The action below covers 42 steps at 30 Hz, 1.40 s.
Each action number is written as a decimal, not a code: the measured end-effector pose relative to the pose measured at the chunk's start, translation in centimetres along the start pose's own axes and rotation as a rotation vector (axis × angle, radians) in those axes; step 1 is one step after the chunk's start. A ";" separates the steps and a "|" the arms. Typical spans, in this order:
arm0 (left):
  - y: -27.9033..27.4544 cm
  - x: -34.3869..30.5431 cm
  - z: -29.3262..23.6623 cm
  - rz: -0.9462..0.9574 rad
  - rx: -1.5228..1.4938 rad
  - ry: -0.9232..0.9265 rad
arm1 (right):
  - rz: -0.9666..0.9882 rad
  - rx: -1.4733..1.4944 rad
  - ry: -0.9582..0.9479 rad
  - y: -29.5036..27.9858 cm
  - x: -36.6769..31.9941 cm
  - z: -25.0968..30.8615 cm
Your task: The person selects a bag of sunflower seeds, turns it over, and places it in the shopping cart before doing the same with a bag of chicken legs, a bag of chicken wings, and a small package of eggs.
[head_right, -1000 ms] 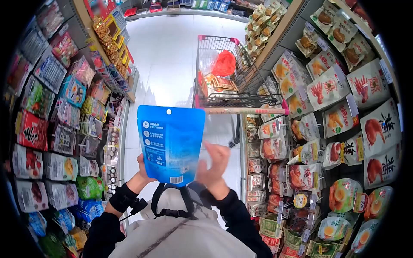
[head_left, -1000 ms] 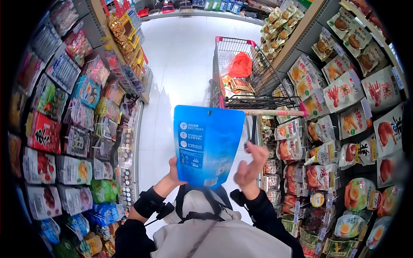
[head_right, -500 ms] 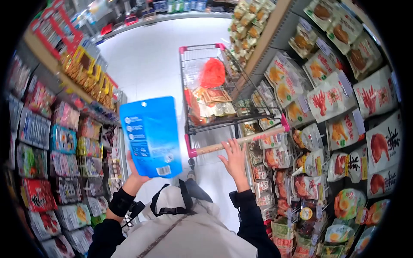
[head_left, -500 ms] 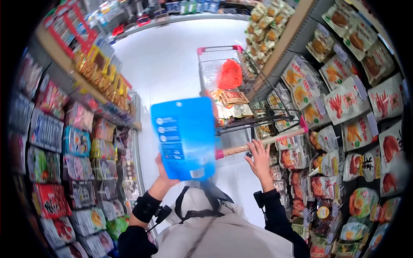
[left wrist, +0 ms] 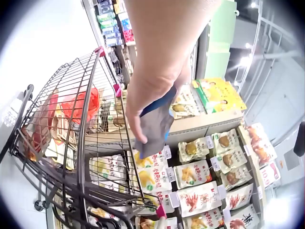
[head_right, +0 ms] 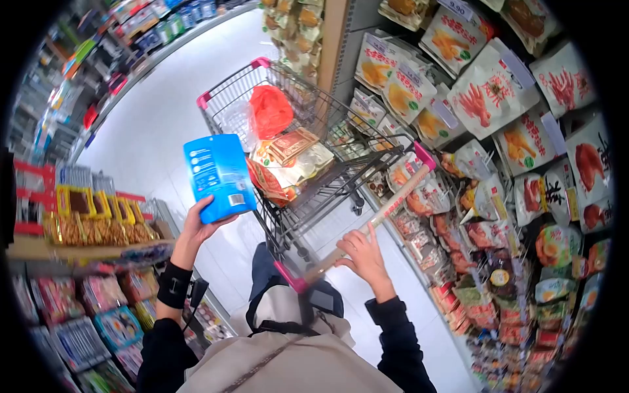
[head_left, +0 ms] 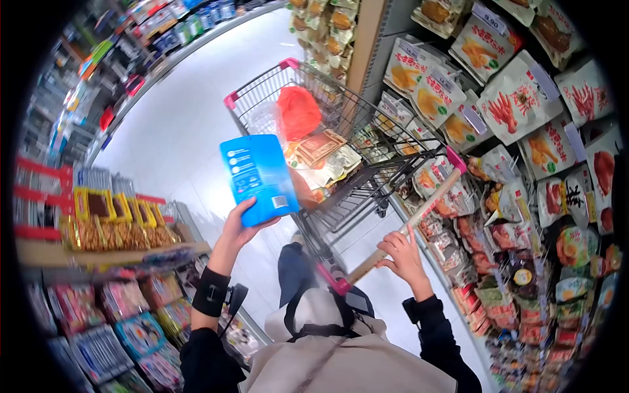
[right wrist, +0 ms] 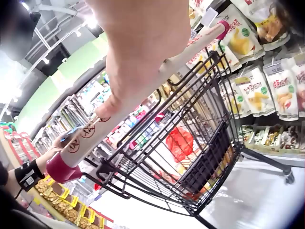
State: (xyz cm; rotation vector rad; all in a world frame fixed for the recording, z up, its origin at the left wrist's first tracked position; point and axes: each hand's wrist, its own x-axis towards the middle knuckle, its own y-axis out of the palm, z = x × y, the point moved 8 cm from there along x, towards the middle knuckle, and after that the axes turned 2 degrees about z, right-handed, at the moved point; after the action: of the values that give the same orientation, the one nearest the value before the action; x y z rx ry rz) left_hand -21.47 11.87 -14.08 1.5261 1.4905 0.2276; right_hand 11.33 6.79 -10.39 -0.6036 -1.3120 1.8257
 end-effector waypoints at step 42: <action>7.8 31.6 14.4 0.335 1.224 -0.216 | 0.089 -0.017 0.438 -1.7 -3.1 2.7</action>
State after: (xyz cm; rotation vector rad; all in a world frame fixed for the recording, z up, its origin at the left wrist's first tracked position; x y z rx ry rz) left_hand 1.31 33.41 -30.86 2.6348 1.1890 -0.7872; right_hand 11.65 3.03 -8.09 -1.0195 -1.0175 1.6304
